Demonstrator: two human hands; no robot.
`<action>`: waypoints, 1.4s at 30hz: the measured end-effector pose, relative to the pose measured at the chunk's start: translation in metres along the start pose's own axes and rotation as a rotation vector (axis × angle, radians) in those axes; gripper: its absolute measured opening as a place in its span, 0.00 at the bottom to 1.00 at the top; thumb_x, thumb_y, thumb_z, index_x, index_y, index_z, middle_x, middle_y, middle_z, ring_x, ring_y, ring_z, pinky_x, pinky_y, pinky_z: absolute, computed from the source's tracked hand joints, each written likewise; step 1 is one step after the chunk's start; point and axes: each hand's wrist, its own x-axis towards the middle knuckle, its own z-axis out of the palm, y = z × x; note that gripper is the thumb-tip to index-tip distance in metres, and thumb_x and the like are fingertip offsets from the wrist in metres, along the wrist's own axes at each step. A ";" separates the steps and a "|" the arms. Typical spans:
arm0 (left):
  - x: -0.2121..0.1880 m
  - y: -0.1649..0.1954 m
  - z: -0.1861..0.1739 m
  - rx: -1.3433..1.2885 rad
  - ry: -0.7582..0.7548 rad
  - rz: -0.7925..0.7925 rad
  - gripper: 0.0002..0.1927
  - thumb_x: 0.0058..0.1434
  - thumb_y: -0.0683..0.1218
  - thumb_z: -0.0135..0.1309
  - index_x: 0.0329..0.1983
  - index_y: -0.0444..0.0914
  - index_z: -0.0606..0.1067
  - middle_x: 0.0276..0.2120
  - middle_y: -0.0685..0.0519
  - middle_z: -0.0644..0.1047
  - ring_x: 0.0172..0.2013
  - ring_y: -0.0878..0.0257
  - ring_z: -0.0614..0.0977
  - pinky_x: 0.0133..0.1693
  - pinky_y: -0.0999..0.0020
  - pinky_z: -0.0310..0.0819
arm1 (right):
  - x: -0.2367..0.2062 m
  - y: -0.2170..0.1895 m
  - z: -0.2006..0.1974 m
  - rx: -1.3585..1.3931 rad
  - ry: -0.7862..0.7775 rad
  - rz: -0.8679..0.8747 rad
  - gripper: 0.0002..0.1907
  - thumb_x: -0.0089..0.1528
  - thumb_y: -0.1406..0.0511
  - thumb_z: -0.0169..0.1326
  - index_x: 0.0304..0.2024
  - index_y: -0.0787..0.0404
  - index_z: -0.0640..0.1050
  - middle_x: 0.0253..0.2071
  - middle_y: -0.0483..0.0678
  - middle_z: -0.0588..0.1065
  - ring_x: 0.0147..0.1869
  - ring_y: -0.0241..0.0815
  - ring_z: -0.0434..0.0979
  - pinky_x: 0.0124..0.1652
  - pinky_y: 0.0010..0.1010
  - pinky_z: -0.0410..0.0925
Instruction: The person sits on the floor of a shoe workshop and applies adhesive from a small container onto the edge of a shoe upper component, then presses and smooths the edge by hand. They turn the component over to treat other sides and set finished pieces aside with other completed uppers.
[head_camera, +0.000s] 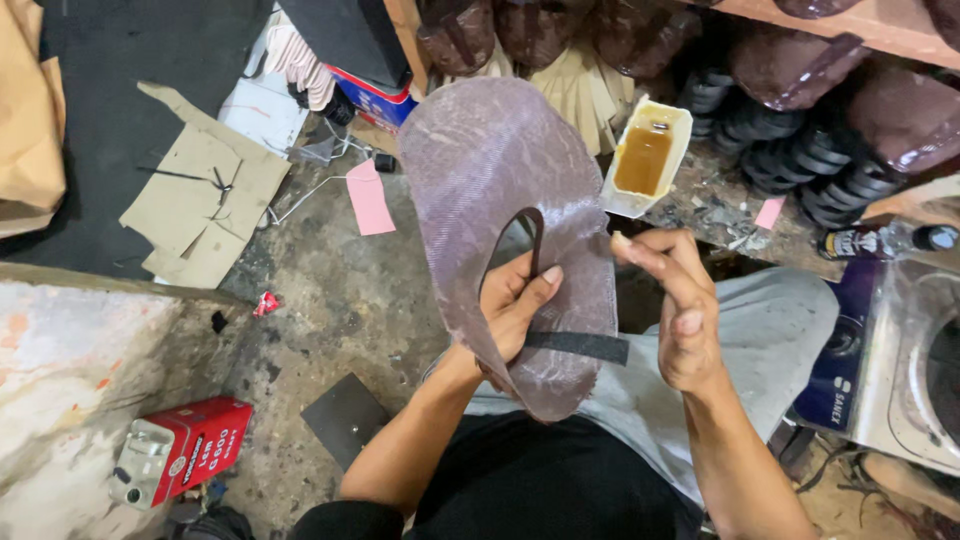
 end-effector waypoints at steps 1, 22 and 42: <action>-0.001 0.003 0.003 -0.004 -0.004 -0.007 0.18 0.76 0.44 0.45 0.65 0.32 0.71 0.50 0.56 0.78 0.49 0.70 0.76 0.55 0.71 0.71 | 0.000 0.001 -0.002 -0.028 -0.005 -0.009 0.45 0.73 0.37 0.28 0.60 0.69 0.74 0.52 0.58 0.71 0.58 0.49 0.69 0.60 0.38 0.62; 0.008 -0.009 -0.001 0.321 0.402 0.140 0.24 0.73 0.48 0.49 0.69 0.33 0.65 0.60 0.52 0.72 0.61 0.65 0.68 0.64 0.68 0.58 | -0.009 -0.006 -0.020 -0.350 -0.069 -0.170 0.41 0.73 0.42 0.25 0.47 0.58 0.84 0.40 0.51 0.73 0.51 0.54 0.69 0.61 0.48 0.59; 0.007 -0.011 -0.015 0.332 0.381 0.070 0.20 0.70 0.44 0.56 0.63 0.33 0.73 0.53 0.46 0.77 0.52 0.59 0.74 0.58 0.62 0.69 | -0.001 -0.006 -0.014 -0.541 -0.117 -0.247 0.34 0.73 0.45 0.32 0.50 0.56 0.84 0.41 0.48 0.73 0.51 0.53 0.69 0.61 0.51 0.58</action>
